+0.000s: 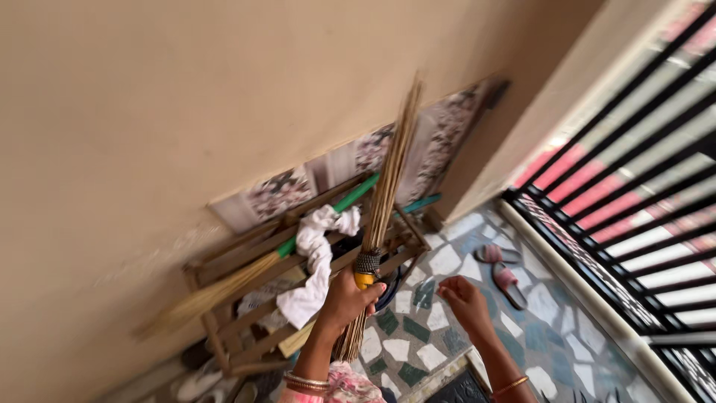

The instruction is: The person picks up a traditional broom and moves to a balcony area. They proceed to untie the binding on the broom head, remove the old string, and then re-tie the broom head with a new string to secure the bristles.

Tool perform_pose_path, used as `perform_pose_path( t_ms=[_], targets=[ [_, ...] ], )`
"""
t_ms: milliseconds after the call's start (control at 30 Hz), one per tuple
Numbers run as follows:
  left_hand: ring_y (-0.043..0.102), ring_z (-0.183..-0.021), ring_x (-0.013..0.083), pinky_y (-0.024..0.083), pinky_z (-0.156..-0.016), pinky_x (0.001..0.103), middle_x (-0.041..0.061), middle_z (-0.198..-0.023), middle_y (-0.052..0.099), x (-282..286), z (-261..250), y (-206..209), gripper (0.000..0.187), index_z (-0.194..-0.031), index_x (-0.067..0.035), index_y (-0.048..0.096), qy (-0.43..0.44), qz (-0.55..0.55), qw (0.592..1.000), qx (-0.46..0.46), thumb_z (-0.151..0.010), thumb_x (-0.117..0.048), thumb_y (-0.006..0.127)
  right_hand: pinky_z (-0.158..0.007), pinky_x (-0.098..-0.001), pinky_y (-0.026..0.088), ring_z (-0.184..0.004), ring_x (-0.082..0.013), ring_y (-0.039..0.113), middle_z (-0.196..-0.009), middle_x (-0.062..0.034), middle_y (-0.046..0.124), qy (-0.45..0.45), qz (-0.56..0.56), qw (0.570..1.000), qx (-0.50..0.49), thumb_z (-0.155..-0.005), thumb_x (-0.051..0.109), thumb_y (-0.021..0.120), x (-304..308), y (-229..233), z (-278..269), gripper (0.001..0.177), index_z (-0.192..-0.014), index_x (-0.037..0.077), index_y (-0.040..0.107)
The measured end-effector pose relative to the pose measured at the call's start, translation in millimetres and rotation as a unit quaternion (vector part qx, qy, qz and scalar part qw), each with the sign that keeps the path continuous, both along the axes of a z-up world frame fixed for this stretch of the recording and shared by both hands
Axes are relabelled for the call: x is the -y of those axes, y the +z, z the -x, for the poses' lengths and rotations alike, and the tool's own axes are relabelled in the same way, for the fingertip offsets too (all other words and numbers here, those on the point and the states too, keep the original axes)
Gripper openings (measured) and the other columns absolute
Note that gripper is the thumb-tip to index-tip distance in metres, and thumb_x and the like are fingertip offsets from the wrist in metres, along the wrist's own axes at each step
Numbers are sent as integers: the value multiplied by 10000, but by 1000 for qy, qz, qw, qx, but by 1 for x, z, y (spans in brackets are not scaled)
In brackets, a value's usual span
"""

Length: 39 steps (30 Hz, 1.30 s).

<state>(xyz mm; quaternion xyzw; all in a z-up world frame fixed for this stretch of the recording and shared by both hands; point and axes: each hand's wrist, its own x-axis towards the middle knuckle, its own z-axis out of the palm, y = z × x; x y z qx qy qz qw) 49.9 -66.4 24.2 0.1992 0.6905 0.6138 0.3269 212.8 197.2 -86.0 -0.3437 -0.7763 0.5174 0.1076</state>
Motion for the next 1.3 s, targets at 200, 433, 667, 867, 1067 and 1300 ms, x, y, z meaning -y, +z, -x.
perform_pose_path(
  t_ms=[200,433,667,867,1067,1300],
  targets=[
    [622,-459,136,553,-440,295,41,-671,663,49,-48,-18,354,-1137,-24,589,125,-14,992,22,-844,-135,756,-908,-380,578,-1046,-224,753,-1061,-53,783,121,-190,974,17,-901,239,685,-1,-45,60,232,-1095,113,696],
    [590,-431,140,507,-415,292,78,-616,642,96,-102,-35,342,-1155,-1,591,235,-36,969,69,-871,-120,739,-989,-494,418,-1157,-296,565,-1097,-64,680,234,-481,844,17,-851,240,663,-3,-66,154,232,-1068,159,681],
    [607,-461,147,531,-445,304,84,-668,644,130,-123,-77,421,-1215,18,574,287,-87,944,138,-837,-18,755,-938,-463,445,-1149,-245,559,-1123,-4,645,334,-603,723,31,-842,201,675,-7,-84,194,301,-1142,220,674],
    [601,-485,139,512,-458,305,61,-746,641,157,-143,-125,502,-1259,-21,569,328,-114,916,200,-794,40,746,-920,-488,446,-1156,-242,530,-1196,-30,627,383,-715,579,84,-796,210,639,-2,-79,207,363,-1158,230,650],
    [600,-439,165,497,-427,318,108,-660,615,202,-174,-151,463,-1227,-21,549,299,-149,919,208,-817,-5,762,-1019,-619,449,-1236,-231,529,-1061,0,650,317,-843,427,78,-919,254,590,7,-27,197,177,-1084,210,634],
    [587,-458,128,481,-412,287,6,-697,611,286,-229,-112,412,-1178,-68,569,311,-119,928,165,-811,-24,751,-889,-447,538,-941,-210,721,-984,-13,738,181,-802,531,207,-1028,234,609,19,13,102,131,-1145,204,660]
  ],
)
